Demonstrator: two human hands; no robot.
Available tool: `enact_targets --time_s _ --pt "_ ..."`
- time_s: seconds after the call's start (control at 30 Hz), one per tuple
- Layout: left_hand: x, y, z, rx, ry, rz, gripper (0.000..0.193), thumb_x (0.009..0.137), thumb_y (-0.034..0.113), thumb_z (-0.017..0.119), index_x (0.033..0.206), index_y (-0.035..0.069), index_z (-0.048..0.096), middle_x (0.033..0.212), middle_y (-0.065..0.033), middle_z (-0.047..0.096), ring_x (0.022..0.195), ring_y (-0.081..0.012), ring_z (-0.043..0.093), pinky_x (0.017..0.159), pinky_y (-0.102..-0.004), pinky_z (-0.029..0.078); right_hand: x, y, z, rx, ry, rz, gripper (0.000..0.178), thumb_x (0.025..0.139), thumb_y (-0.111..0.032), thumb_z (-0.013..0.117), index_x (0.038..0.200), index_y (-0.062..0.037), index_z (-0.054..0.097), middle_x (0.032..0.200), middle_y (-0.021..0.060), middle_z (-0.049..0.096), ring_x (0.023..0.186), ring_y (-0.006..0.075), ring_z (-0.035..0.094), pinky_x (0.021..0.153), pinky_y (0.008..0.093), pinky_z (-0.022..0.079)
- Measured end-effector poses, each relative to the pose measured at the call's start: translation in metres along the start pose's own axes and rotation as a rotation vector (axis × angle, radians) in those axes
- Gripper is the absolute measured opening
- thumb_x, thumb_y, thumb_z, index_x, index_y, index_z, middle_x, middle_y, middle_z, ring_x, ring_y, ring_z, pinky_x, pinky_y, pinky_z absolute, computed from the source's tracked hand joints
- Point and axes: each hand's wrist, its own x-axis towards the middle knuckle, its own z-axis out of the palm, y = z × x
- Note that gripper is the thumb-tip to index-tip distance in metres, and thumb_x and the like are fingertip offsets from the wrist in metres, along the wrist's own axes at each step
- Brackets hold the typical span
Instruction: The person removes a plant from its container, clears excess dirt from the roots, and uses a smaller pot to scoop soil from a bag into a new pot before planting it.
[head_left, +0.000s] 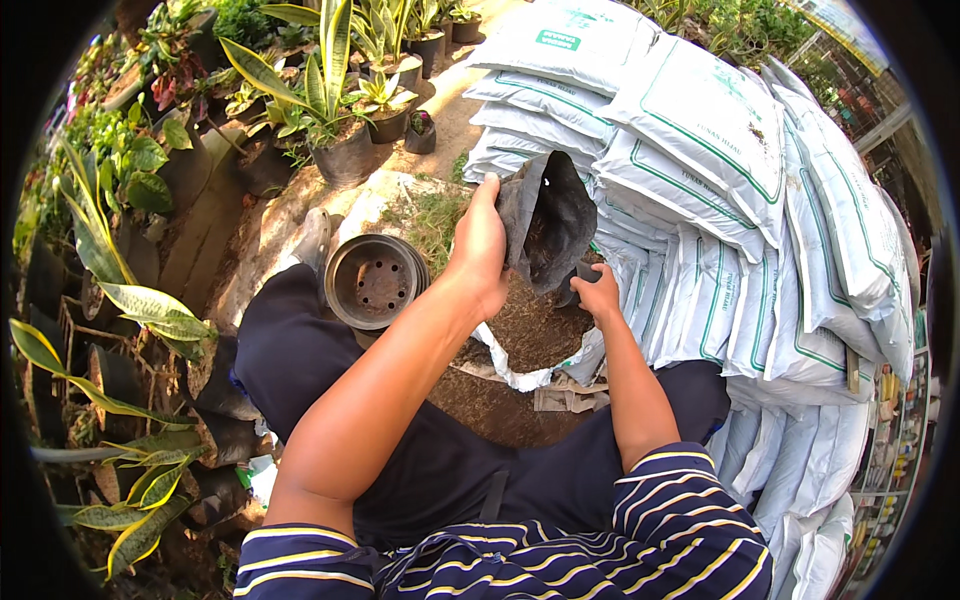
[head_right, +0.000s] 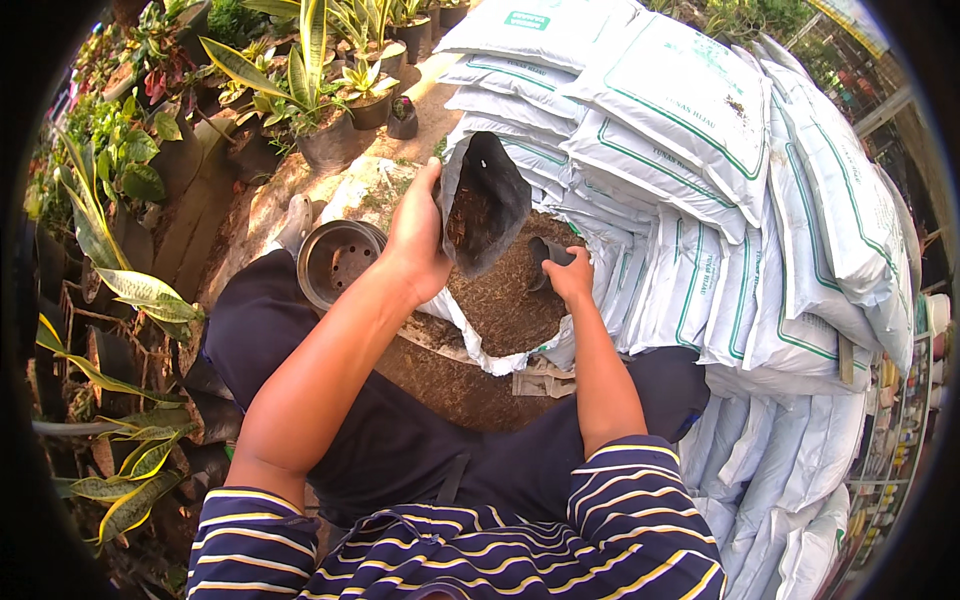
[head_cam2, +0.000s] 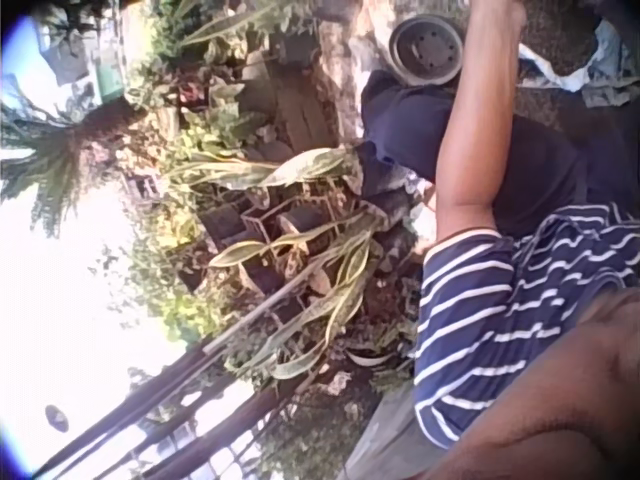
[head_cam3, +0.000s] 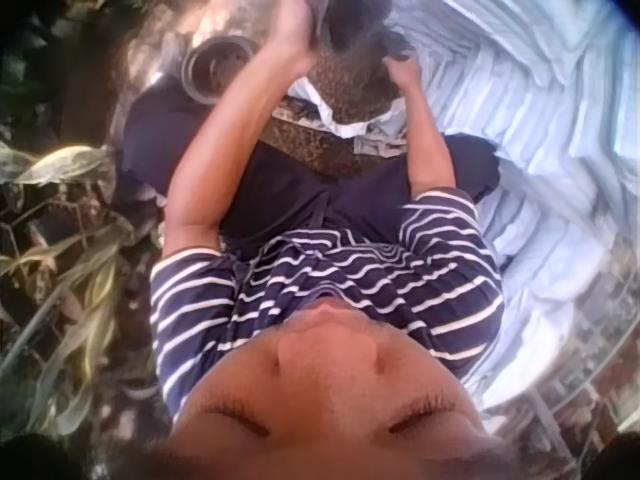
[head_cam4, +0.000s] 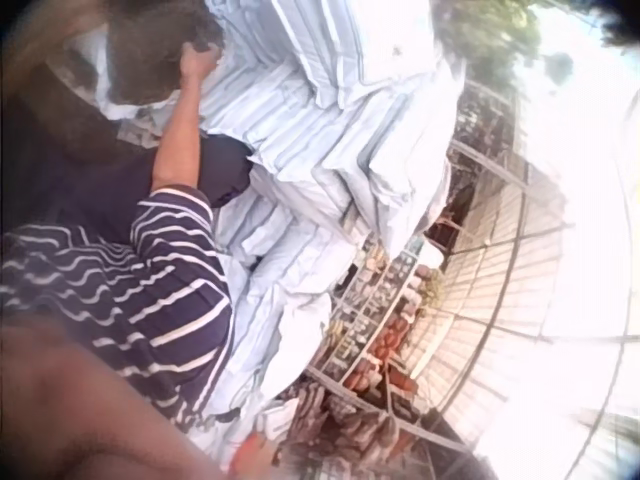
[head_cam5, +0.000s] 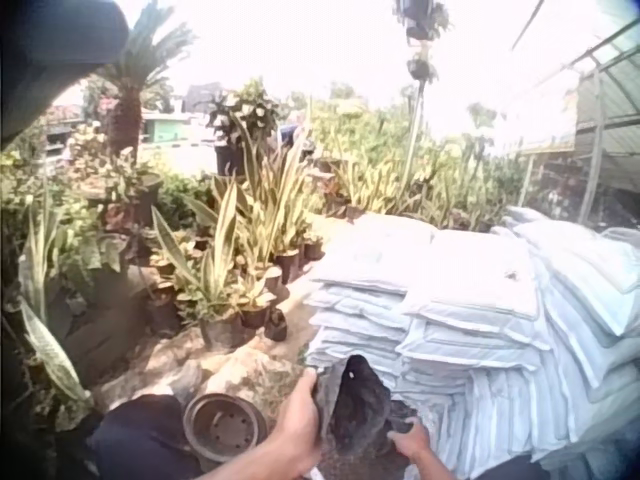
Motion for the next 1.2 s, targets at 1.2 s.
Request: enact_targets --time_s 1.2 --pt "0.052 -0.083 -0.028 0.199 -0.027 -0.185 0.047 0.109 0.051 0.037 0.133 0.018 0.061 0.129 -0.0047 0.067 0.115 -0.0202 0.063 0.098 -0.0445 0.054 -0.113 -0.122 -0.145 0.675 -0.013 -0.494 0.077 0.081 -0.034 0.088 0.138 0.0008 0.050 0.125 0.0168 0.061 0.101 0.0206 0.065 0.080 0.0338 0.056"
